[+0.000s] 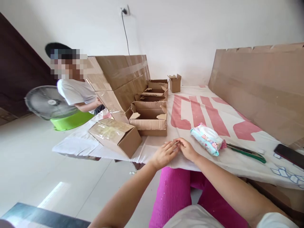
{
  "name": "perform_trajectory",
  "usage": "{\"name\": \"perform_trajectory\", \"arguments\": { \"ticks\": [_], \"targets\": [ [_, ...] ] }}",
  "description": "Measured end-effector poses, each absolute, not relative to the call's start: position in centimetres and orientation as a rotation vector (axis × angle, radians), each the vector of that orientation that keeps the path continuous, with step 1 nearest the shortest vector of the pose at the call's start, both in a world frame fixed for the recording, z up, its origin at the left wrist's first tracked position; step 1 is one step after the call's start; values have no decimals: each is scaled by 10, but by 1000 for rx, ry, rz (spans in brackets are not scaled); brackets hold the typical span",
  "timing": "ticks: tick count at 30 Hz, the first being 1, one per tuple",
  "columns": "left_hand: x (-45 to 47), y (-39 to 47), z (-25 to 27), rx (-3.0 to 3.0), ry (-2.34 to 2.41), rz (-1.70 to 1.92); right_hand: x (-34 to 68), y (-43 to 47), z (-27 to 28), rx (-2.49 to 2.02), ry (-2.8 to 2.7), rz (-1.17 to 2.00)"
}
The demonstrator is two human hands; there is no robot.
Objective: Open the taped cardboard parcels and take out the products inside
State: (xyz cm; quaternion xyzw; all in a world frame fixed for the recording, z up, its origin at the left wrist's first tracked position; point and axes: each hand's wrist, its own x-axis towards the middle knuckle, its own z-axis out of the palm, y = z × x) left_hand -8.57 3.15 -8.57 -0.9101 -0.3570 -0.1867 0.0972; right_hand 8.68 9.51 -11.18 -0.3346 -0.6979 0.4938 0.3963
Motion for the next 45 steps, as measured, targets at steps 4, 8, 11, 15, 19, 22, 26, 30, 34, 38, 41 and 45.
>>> {"name": "perform_trajectory", "arguments": {
  "ticks": [4, 8, 11, 15, 19, 22, 26, 30, 34, 38, 41, 45],
  "targets": [
    [-59, -2, -78, -2741, -743, -545, 120, 63, -97, -822, -1660, 1497],
    [-36, -24, -74, -2755, -461, -605, 147, 38, -80, -764, -1552, 1842],
    [-22, -33, -75, -2787, -307, -672, 158, 23, -70, -783, -1489, 2040],
    [-4, -42, -83, -2854, -231, -643, 163, 5, -64, -943, -1614, 1875],
    [8, -49, -93, -2878, -210, -645, 188, -1, -63, -1068, -1724, 1365],
    [11, -53, -100, -2923, -248, -659, 243, 3, -64, -1265, -1677, 799],
    [7, -54, -108, -2995, -373, -704, 347, 12, -66, -1686, -1552, 32],
    [2, -52, -113, -3048, -465, -789, 415, 13, -76, -1871, -1510, -103],
    [2, -52, -115, -3069, -537, -898, 428, 10, -94, -1962, -1595, -168],
    [-3, -52, -110, -3080, -597, -948, 422, 8, -98, -1969, -1621, -282],
    [-10, -44, -96, -3047, -696, -1027, 412, 9, -87, -1843, -1630, -419],
    [-16, -2, -74, -2925, -1165, -1307, 372, 11, -74, -1593, -1656, -150]
  ]
}}
